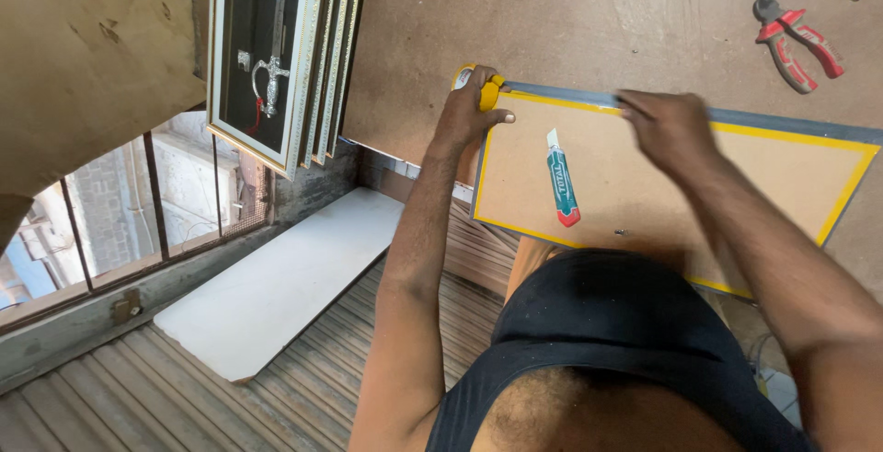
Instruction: The person applies yellow tape along the edges of rectangular boards, smoothing it down and cutting the tape with a utility knife. The person repeats this process on multiple boards, handling each one individually.
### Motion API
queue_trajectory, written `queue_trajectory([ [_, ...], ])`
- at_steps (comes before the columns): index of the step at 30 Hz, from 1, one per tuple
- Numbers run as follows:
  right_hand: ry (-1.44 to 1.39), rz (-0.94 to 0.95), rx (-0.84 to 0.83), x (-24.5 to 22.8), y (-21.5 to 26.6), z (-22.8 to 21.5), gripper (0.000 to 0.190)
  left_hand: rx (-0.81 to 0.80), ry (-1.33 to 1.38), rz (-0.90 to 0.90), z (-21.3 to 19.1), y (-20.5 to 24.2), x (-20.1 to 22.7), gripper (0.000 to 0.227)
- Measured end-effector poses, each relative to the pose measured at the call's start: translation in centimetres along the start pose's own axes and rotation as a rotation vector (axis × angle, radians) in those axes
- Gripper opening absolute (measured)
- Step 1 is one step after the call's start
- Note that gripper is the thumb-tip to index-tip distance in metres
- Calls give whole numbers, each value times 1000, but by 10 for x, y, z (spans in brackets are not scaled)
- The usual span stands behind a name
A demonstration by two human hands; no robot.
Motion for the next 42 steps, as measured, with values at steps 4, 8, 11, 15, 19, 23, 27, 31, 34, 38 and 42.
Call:
queue_trajectory([
  [4, -86, -204, -27, -77, -88, 104, 32, -4, -4, 17, -3, 1, -1, 75],
  [8, 34, -109, -146, -88, -113, 142, 21, 51, 8, 124, -6, 1, 1, 77],
  [11, -38, -23, -129, -57, -88, 118, 33, 23, 96, 81, -1, 0, -8, 78],
  [15, -18, 94, -33, 9, -24, 28, 26, -27, 191, 44, -1, 5, -11, 70],
  [19, 31, 246, 78, 93, 76, -109, 26, -22, 113, 102, 0, 0, 9, 67],
  [23, 36, 415, 138, 123, 132, -163, 23, -24, 138, 50, 12, -9, 19, 69],
  [27, 183, 436, 276, 85, 131, -161, 22, -31, 70, 129, 12, -16, 25, 74],
  [31, 401, 88, 506, -15, 106, -97, 38, 70, -10, 169, 9, -9, 28, 74],
  [34, 161, 174, 112, -53, 75, -3, 76, 216, 54, 193, 13, 8, 30, 72],
  [38, 127, 183, -29, -83, 37, 41, 77, 376, 125, 45, 21, 50, 10, 63],
  [42, 10, 142, 262, -69, -10, 13, 61, 387, 68, -28, 20, 107, -14, 59],
])
Point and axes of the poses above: each hand's wrist, its own y-axis away from the middle knuckle, its own z-axis out of the palm, x = y × z, the point moved 7 cm from there along -y, towards the middle knuckle, and after that the axes turned 4 degrees about y, right-handed, at the moved point
